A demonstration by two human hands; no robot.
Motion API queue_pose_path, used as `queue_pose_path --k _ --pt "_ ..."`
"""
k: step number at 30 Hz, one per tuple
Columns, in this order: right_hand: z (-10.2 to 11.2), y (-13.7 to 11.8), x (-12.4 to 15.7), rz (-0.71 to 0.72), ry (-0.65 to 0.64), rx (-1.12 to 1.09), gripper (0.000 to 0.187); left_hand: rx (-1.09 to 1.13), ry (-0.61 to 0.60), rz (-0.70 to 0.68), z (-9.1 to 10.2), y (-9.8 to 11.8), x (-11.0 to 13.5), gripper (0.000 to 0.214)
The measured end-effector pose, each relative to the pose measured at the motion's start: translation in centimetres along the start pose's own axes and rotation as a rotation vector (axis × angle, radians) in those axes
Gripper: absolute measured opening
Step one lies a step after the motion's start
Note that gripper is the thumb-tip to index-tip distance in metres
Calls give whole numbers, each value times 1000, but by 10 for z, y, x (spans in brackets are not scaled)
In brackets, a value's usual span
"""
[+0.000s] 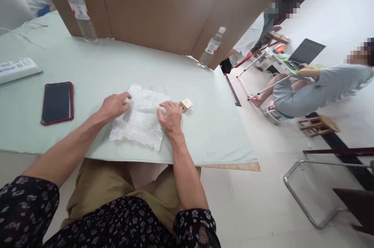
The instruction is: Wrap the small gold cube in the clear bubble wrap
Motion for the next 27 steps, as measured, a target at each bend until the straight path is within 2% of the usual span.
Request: queue_pose_path --k 3,6,8,11,12,14,16,19,21,22,24,27 --pt "-12 1 7 36 -87 65 16 -133 32 40 4 -6 -2 28" --pt "-5 5 4 42 -15 105 25 -241 21 57 8 -9 -2 32" --pt "-1 -3 3 98 4 78 31 -245 76 24 15 -3 -2 34" --pt "-14 -22 12 221 -138 20 43 -170 185 -115 25 15 -1 36" --pt "-21 -25 16 241 -209 15 47 -133 165 -180 23 22 0 36" --pt "-29 -24 22 240 -297 23 50 -87 27 -304 10 33 6 38" --pt "-24 -15 17 210 -246 36 45 -96 -132 -385 -5 37 14 48" --pt "12 13 -2 91 77 91 36 -140 -231 -402 -12 37 20 74" --pt "41 43 -8 -70 309 181 40 -152 -251 -389 -12 38 23 82" --pt "51 59 -9 -163 383 235 46 -158 -255 -384 -12 38 23 84" --pt "59 89 -7 -329 398 298 59 -163 -251 -374 -12 40 24 85" --pt "49 115 -3 -478 257 211 58 -154 -234 -362 -13 42 24 86"
Point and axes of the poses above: each hand's wrist, its own x-axis away from the middle knuckle, its own z-axis out of the back of the hand, y = z × x, the point moved 9 cm from there along -x, towards the middle knuckle, and after that the axes turned 15 degrees about y, right-handed, at the moved point
